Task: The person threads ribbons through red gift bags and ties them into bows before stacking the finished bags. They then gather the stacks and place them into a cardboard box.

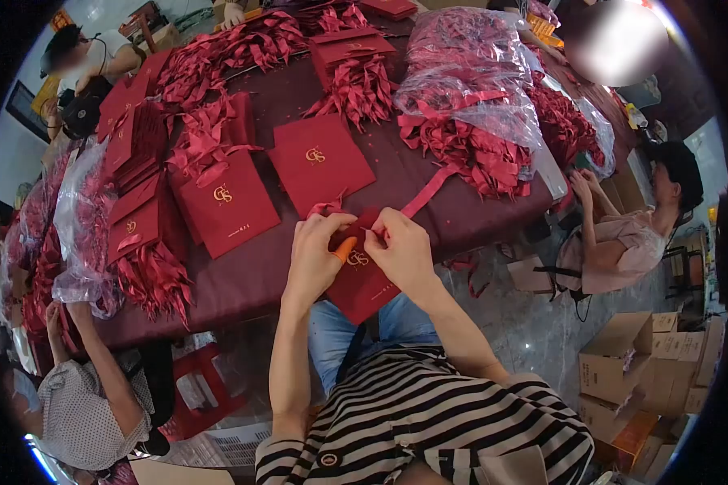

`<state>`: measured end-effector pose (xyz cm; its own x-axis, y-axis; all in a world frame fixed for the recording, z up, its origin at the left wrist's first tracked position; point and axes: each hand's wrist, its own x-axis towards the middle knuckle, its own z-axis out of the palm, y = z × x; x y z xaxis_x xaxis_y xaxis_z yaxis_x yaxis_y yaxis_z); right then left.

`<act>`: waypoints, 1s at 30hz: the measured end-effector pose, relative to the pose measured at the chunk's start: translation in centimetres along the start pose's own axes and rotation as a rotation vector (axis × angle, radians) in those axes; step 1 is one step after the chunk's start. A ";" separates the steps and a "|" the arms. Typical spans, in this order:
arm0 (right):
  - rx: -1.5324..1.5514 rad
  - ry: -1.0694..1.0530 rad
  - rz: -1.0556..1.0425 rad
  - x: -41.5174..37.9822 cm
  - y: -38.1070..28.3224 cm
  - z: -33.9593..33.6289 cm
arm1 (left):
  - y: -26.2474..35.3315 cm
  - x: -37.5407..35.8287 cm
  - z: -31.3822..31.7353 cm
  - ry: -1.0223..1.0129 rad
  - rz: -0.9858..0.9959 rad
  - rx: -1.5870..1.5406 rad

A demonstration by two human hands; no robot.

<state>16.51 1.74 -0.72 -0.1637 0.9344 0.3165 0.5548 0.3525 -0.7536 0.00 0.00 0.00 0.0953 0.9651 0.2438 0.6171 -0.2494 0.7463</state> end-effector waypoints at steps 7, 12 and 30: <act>0.016 0.027 -0.088 0.5 -0.6 -1.1 | 1.6 -0.3 -0.1 0.141 0.132 0.126; 0.036 -0.057 -0.052 0.9 -0.5 -1.9 | 2.9 -0.4 0.3 0.142 0.226 0.234; -0.274 -0.108 -0.606 0.1 -0.1 -3.4 | 0.6 1.5 -2.1 -0.330 -0.175 -0.420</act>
<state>19.22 1.60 1.33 -0.5840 0.5804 0.5676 0.5241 0.8035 -0.2825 -1.16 1.15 2.13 0.3007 0.9517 -0.0626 0.2883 -0.0281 0.9571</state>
